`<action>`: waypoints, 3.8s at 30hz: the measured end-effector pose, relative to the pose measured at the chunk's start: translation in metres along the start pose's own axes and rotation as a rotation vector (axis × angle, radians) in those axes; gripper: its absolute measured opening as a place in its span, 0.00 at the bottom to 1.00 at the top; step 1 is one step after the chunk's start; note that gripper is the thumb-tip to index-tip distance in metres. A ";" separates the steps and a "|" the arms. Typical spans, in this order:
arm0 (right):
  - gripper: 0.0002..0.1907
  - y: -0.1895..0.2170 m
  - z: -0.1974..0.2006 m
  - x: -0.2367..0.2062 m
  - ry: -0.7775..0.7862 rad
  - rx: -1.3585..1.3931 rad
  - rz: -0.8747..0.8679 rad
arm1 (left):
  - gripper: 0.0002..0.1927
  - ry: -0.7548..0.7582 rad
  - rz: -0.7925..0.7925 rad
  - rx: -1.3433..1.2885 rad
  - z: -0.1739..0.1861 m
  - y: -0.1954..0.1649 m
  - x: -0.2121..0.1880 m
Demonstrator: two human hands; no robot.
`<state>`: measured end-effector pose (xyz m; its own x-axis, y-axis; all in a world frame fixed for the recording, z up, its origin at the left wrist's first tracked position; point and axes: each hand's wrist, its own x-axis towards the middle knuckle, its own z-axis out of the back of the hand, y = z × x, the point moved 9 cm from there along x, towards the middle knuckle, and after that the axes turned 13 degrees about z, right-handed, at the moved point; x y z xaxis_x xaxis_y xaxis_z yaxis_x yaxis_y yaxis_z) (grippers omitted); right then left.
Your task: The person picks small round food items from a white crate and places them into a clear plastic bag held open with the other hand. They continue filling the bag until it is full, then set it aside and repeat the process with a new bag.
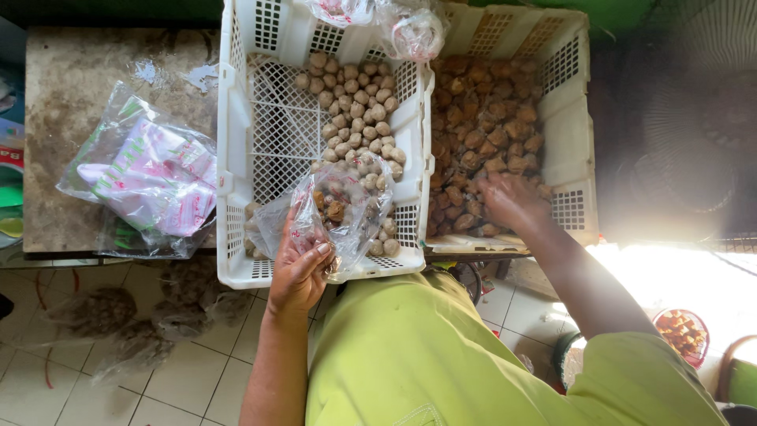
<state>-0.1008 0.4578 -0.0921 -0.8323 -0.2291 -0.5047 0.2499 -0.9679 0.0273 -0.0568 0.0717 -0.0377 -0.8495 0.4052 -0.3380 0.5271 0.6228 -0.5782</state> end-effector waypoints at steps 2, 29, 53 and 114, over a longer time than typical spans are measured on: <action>0.17 -0.003 0.005 0.001 0.022 -0.058 -0.007 | 0.49 -0.033 0.013 -0.002 0.003 0.001 -0.001; 0.28 0.066 -0.044 0.052 0.134 -0.127 0.328 | 0.47 -0.105 -0.073 0.003 0.001 -0.006 -0.002; 0.08 0.081 0.055 0.021 -0.465 0.404 0.333 | 0.50 -0.021 -0.038 -0.051 0.007 -0.003 -0.002; 0.16 0.049 0.046 0.026 -0.334 0.899 0.181 | 0.50 -0.092 -0.047 0.013 0.008 0.001 0.001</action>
<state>-0.1326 0.4001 -0.0645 -0.9505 -0.2652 -0.1617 0.0320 -0.6014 0.7983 -0.0573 0.0674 -0.0440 -0.8722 0.3122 -0.3765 0.4867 0.6308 -0.6043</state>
